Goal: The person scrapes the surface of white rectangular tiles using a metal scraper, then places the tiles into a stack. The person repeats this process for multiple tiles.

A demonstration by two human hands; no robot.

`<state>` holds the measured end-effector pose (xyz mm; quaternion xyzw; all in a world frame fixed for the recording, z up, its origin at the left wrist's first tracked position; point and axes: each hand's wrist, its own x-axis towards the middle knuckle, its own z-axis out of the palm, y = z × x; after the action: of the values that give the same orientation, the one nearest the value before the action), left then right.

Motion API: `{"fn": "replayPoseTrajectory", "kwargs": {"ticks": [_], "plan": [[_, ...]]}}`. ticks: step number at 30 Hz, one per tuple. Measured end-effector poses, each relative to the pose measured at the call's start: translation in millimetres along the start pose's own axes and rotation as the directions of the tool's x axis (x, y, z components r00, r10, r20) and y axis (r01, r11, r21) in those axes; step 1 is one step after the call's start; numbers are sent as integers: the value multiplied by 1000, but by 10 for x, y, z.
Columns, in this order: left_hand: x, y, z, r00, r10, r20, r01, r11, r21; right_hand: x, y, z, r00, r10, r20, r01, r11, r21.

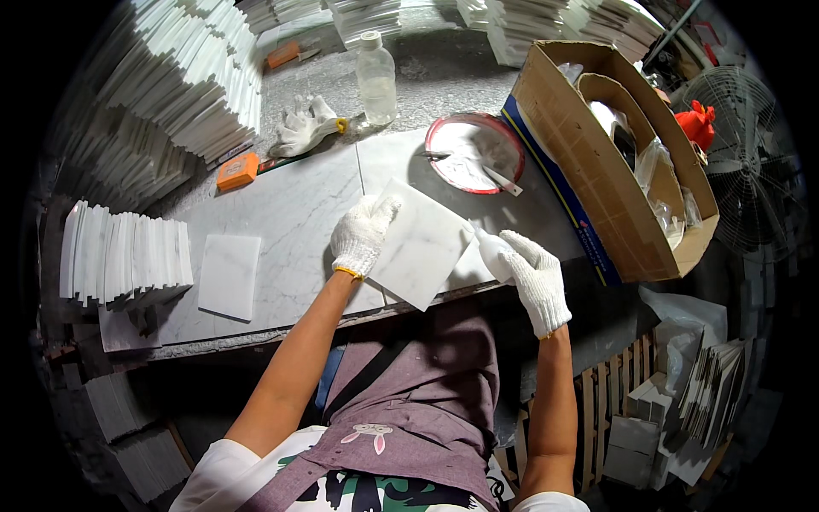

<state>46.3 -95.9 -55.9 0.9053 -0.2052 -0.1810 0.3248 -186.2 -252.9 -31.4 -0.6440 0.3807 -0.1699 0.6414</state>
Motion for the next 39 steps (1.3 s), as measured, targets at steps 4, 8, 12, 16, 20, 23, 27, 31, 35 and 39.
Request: {"fn": "replayPoseTrajectory", "kwargs": {"ticks": [4, 8, 12, 16, 20, 23, 27, 31, 35, 39], "plan": [[-9, 9, -15, 1000, 3, -9, -3, 1000, -6, 20, 2, 6, 1000, 15, -1, -15, 1000, -8], [-5, -18, 8, 999, 33, -37, -33, 999, 14, 35, 22, 2, 1000, 4, -3, -4, 1000, 0], [1, -28, 14, 999, 35, -40, -35, 999, 11, 45, 18, 4, 1000, 8, -5, -8, 1000, -10], [5, -8, -2, 1000, 11, -10, -11, 1000, 8, 52, 19, 14, 1000, 24, -16, -24, 1000, 2], [14, -23, 12, 1000, 21, -12, -21, 1000, 15, 62, 23, 8, 999, 39, -23, -39, 999, 8], [15, -24, 12, 1000, 19, -17, -19, 1000, 16, 58, 3, 10, 999, 45, -26, -45, 999, 3], [15, -18, 13, 1000, 20, -11, -20, 1000, 6, 59, 29, -2, 999, 28, -26, -28, 1000, 0], [12, -46, 35, 999, 30, -33, -30, 999, -11, 19, -8, -7, 999, 52, -9, -52, 999, -8], [12, -52, 32, 999, 44, -23, -44, 999, -7, -49, 63, -27, 999, 42, -11, -38, 970, 238], [-11, 4, -3, 1000, 8, -14, -8, 1000, -26, -43, 295, -279, 999, 34, 41, -50, 832, 552]]}}
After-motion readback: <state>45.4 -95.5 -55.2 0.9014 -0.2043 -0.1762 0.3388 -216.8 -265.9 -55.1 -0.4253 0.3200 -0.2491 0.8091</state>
